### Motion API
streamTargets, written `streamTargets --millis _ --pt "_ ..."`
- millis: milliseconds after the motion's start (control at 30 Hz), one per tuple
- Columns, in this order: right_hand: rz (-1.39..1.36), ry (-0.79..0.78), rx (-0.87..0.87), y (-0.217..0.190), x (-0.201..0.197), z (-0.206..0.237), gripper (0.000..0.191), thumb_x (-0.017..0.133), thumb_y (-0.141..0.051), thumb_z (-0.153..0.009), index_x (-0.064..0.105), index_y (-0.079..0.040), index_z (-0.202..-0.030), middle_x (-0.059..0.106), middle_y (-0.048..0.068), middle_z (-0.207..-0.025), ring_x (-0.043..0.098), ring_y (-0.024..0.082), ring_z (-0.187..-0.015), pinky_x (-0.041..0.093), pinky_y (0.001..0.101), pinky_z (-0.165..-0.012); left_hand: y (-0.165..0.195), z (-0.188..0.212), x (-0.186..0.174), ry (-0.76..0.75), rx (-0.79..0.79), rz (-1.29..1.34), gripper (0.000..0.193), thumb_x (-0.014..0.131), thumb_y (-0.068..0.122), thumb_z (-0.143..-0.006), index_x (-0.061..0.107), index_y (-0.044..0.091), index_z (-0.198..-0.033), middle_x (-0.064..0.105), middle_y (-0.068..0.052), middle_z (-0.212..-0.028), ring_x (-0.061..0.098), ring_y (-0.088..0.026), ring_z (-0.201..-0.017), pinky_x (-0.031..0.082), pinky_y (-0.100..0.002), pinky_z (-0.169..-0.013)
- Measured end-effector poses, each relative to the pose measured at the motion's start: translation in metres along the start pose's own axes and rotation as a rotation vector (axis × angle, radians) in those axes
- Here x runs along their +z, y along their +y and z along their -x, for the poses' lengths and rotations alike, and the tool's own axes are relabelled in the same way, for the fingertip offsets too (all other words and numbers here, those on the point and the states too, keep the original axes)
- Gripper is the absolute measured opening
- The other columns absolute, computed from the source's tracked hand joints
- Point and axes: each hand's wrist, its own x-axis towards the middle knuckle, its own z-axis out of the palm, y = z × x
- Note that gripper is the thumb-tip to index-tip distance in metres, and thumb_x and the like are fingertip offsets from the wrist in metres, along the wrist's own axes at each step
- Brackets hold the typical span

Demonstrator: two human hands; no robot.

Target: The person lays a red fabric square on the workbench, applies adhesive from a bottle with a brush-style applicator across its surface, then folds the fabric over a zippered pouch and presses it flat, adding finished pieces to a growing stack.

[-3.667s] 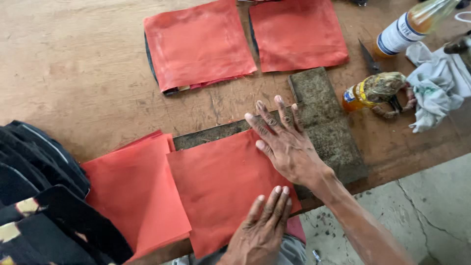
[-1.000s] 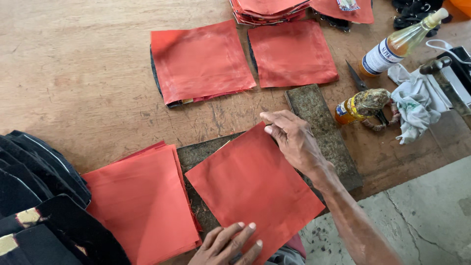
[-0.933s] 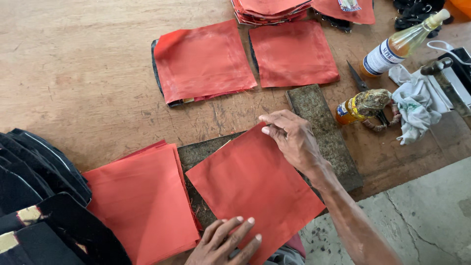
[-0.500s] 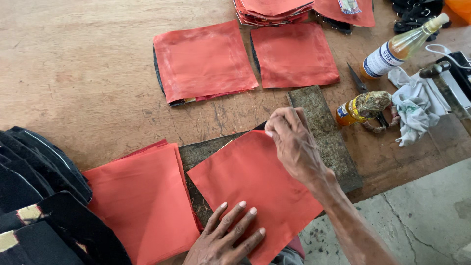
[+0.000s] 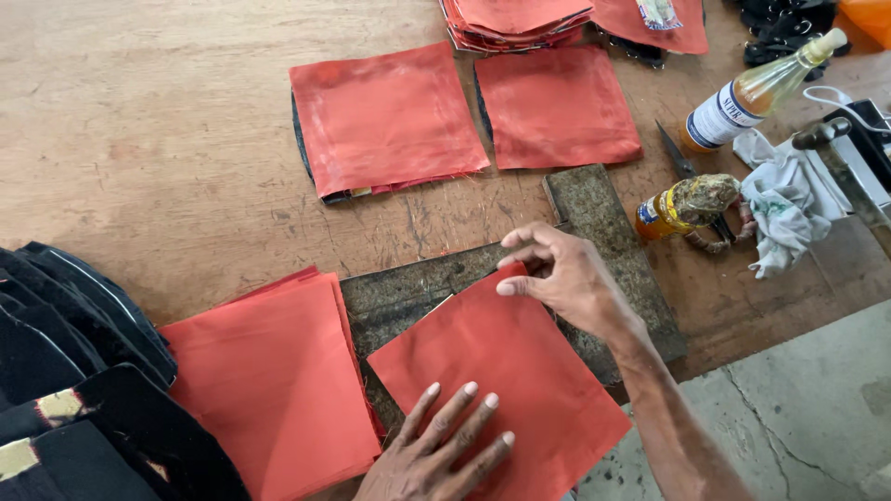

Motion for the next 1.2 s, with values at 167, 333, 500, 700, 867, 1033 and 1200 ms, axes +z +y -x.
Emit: streamTargets --millis 167,333,500,700,867,1033,1200 --pt "0.042 0.148 0.071 0.015 0.004 -0.003 0.036 0.088 -0.009 -0.075 0.074 -0.006 -0.109 0.08 0.006 -0.092 0.07 0.008 -0.082 0.059 0.0234 -0.074 0.01 -0.012 0.014 -0.006 0.027 0.026 0.052 0.047 0.029 -0.102 0.055 0.012 -0.15 0.046 -0.019 -0.16 0.037 -0.043 -0.153 0.024 -0.064 -0.123" --pt "0.135 0.227 -0.056 0.023 0.006 -0.001 0.033 0.086 -0.014 -0.079 0.076 -0.008 -0.109 0.08 0.006 -0.09 0.072 0.008 -0.08 0.059 0.0247 -0.071 0.022 -0.021 0.038 0.053 0.001 0.018 0.046 0.048 0.031 -0.105 0.059 0.01 -0.144 0.049 -0.02 -0.157 0.038 -0.053 -0.147 0.026 -0.068 -0.119" --pt "0.115 0.287 -0.124 0.025 0.007 -0.005 0.029 0.083 -0.015 -0.081 0.076 -0.006 -0.107 0.081 0.007 -0.09 0.076 0.01 -0.08 0.06 0.0257 -0.068 0.022 -0.022 0.054 0.085 -0.017 -0.029 0.045 0.047 0.032 -0.106 0.06 0.012 -0.143 0.049 -0.019 -0.157 0.039 -0.052 -0.147 0.026 -0.068 -0.119" --pt "0.142 0.277 -0.119 0.026 0.005 -0.012 0.028 0.083 -0.015 -0.083 0.076 -0.004 -0.107 0.081 0.009 -0.089 0.077 0.012 -0.078 0.061 0.0274 -0.068 0.02 -0.024 0.056 0.092 -0.03 -0.058 0.046 0.046 0.034 -0.105 0.06 0.012 -0.144 0.049 -0.018 -0.157 0.039 -0.05 -0.148 0.027 -0.066 -0.12" --pt "0.173 0.271 -0.124 0.028 0.005 -0.015 0.026 0.082 -0.014 -0.084 0.076 -0.003 -0.107 0.08 0.01 -0.09 0.077 0.013 -0.08 0.061 0.0285 -0.07 0.02 -0.026 0.056 0.08 -0.053 -0.046 0.046 0.045 0.034 -0.105 0.06 0.012 -0.143 0.049 -0.017 -0.158 0.038 -0.049 -0.148 0.027 -0.066 -0.12" --pt "0.195 0.275 -0.205 0.03 0.006 -0.017 0.025 0.081 -0.013 -0.085 0.075 -0.001 -0.107 0.08 0.011 -0.094 0.078 0.015 -0.084 0.062 0.0293 -0.073 0.019 -0.025 0.057 0.079 -0.045 -0.055 0.047 0.044 0.033 -0.106 0.061 0.012 -0.143 0.048 -0.018 -0.159 0.038 -0.049 -0.149 0.027 -0.065 -0.121" --pt "0.235 0.283 -0.226 0.031 0.008 -0.016 0.025 0.082 -0.012 -0.083 0.075 -0.001 -0.105 0.079 0.012 -0.095 0.079 0.018 -0.085 0.062 0.0301 -0.073 0.019 -0.024 0.057 0.075 -0.039 -0.044 0.047 0.044 0.033 -0.105 0.061 0.011 -0.143 0.048 -0.018 -0.158 0.039 -0.049 -0.148 0.027 -0.066 -0.12"
